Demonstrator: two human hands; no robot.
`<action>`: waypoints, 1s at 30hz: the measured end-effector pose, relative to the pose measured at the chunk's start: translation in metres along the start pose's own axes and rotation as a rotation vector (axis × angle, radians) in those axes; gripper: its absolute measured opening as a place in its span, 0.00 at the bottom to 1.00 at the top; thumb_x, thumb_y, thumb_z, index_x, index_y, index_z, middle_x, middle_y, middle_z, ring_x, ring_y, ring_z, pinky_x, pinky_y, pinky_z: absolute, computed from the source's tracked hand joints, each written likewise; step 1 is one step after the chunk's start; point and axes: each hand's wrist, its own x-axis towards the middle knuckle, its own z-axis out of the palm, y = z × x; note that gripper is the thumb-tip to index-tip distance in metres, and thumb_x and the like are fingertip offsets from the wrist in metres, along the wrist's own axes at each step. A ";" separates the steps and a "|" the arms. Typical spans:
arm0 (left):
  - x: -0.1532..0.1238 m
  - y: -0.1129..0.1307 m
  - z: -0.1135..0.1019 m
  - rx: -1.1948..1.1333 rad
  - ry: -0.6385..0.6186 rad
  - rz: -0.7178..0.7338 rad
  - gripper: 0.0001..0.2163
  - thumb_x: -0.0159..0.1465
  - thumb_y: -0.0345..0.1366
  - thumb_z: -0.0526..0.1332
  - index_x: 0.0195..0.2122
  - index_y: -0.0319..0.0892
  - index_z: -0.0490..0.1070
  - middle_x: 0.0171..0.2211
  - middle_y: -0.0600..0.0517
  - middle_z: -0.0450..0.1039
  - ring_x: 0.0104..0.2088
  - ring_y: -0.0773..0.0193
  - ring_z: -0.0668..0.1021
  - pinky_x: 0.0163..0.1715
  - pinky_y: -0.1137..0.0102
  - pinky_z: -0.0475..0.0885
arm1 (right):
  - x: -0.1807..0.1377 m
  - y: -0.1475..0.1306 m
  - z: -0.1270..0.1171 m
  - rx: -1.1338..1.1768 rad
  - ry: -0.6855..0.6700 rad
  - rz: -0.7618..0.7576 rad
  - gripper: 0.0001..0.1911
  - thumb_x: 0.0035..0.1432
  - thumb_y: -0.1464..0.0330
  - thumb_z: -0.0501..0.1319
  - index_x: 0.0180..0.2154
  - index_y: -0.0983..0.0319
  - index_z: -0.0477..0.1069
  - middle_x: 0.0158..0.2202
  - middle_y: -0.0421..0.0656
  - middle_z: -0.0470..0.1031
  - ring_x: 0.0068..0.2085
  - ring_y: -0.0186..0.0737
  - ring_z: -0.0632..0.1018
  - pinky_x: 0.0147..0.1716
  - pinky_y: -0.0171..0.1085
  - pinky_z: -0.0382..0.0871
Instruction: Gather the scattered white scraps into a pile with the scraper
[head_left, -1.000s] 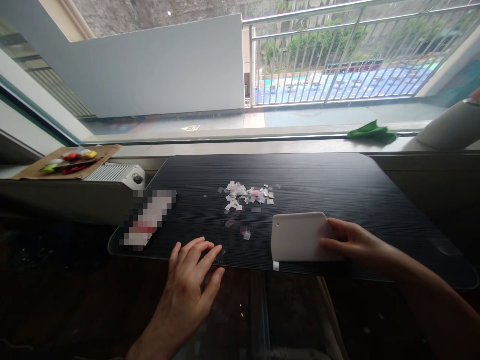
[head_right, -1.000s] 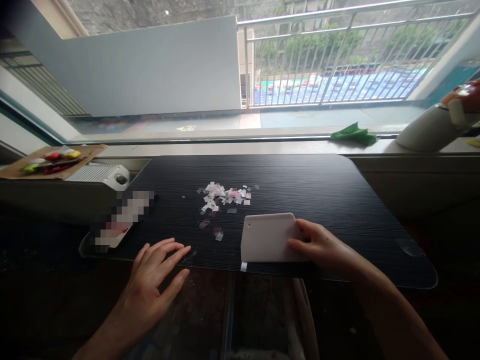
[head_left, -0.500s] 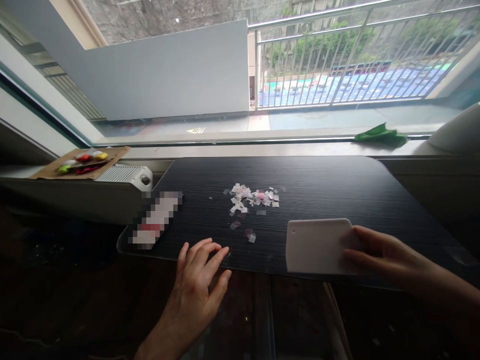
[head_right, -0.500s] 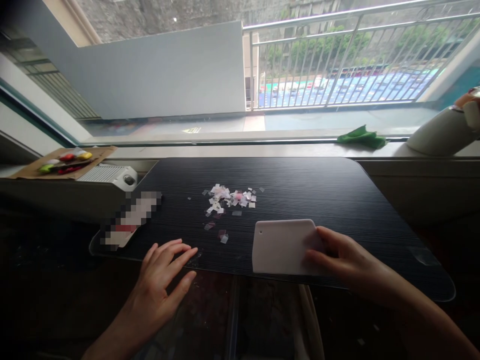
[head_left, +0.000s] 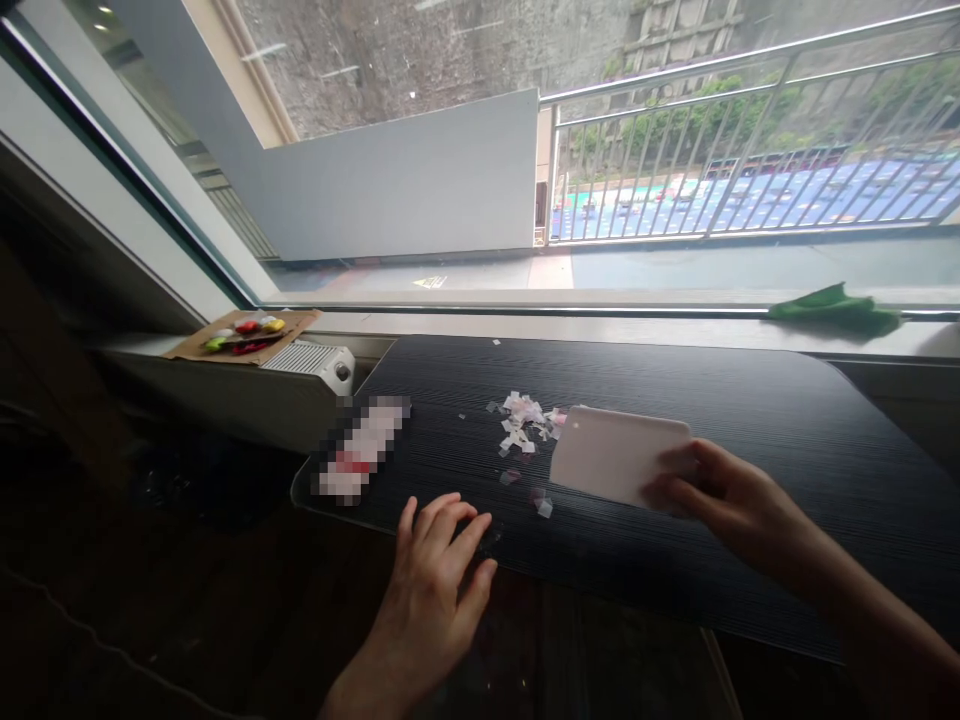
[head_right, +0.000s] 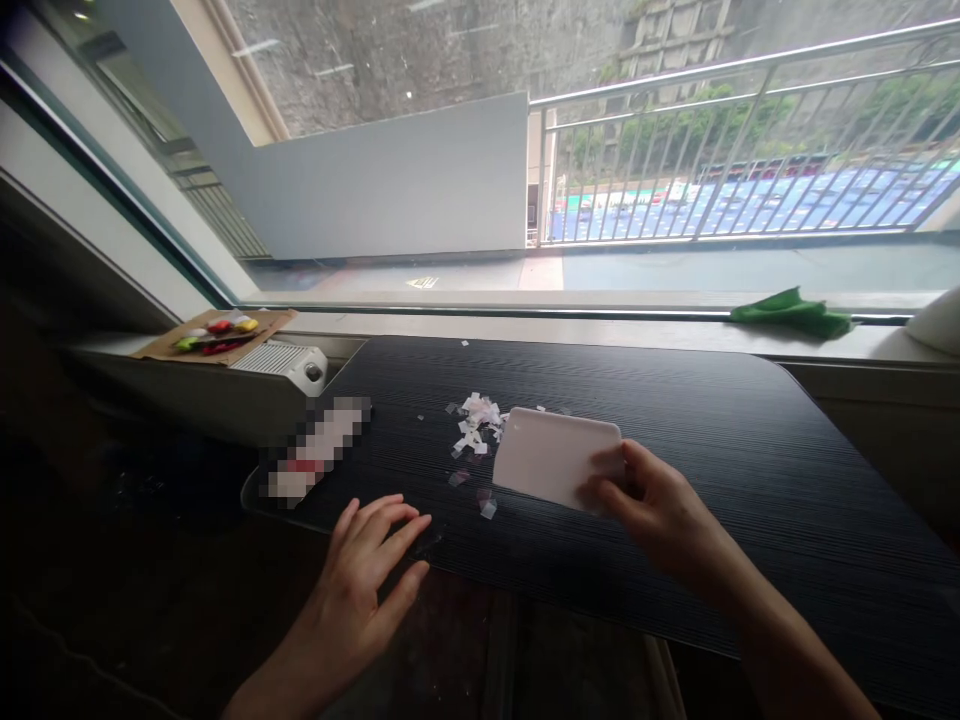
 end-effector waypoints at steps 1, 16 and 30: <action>0.001 0.001 0.000 -0.003 -0.007 -0.003 0.15 0.65 0.31 0.54 0.52 0.43 0.69 0.48 0.45 0.72 0.55 0.48 0.71 0.56 0.37 0.60 | -0.001 -0.001 0.004 -0.014 -0.033 -0.007 0.13 0.47 0.60 0.65 0.35 0.59 0.71 0.29 0.43 0.80 0.31 0.46 0.81 0.30 0.40 0.76; 0.005 0.007 0.001 -0.045 -0.016 -0.005 0.15 0.65 0.30 0.55 0.52 0.43 0.70 0.48 0.45 0.72 0.55 0.51 0.71 0.59 0.40 0.57 | -0.017 0.003 0.004 -0.117 -0.073 -0.001 0.12 0.50 0.60 0.63 0.36 0.59 0.71 0.30 0.42 0.79 0.32 0.46 0.80 0.32 0.42 0.75; 0.004 0.008 -0.002 -0.048 -0.043 -0.020 0.15 0.65 0.30 0.54 0.51 0.42 0.70 0.48 0.44 0.72 0.55 0.50 0.70 0.59 0.39 0.57 | -0.013 0.003 0.013 -0.058 -0.119 0.031 0.17 0.49 0.56 0.65 0.37 0.60 0.72 0.32 0.44 0.80 0.34 0.47 0.79 0.32 0.41 0.75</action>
